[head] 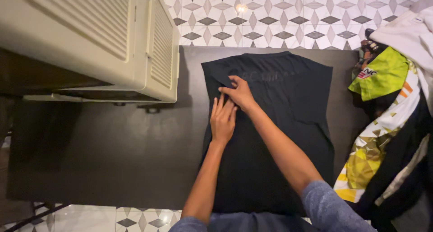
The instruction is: The person folds two shirts and places them inside a cabinet.
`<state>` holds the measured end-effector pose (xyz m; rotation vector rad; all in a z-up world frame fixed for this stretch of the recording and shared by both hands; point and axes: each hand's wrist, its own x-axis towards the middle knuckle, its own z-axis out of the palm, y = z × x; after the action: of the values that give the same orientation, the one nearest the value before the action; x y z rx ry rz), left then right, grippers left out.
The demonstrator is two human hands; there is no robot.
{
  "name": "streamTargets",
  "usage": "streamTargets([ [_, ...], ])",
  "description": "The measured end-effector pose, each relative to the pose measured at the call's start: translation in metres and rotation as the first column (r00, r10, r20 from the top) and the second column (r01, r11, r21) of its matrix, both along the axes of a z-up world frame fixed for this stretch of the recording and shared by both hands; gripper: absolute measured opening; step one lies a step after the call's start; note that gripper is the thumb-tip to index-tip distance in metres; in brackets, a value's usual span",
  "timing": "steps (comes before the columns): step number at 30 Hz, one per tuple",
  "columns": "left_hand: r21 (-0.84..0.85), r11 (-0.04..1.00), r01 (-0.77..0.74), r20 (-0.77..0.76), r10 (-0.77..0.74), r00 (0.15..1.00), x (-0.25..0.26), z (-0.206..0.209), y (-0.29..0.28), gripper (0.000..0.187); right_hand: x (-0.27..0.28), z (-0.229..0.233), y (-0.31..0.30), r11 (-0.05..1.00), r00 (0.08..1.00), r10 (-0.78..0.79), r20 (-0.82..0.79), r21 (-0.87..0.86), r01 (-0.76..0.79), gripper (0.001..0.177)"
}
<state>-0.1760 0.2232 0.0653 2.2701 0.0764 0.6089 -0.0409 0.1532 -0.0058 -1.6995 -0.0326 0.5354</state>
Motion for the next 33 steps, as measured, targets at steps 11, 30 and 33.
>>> streamTargets([
  [11, 0.292, 0.952, 0.093, -0.052, -0.082, 0.995, -0.015, -0.027, -0.001, 0.056, -0.017, 0.002, -0.032, 0.938, 0.956, -0.095, 0.278, -0.296, 0.179, 0.04],
  [30, 0.308, 0.94, 0.147, -0.16, -0.102, 0.982, -0.012, -0.03, 0.002, 0.037, -0.033, 0.07, -0.026, 0.903, 0.609, 0.068, 0.79, -0.308, 0.298, 0.055],
  [33, 0.312, 0.938, 0.153, -0.163, -0.106, 0.981, -0.011, -0.033, 0.003, 0.034, -0.013, 0.056, -0.008, 0.931, 0.657, 0.208, 0.725, -0.353, 0.094, 0.05],
])
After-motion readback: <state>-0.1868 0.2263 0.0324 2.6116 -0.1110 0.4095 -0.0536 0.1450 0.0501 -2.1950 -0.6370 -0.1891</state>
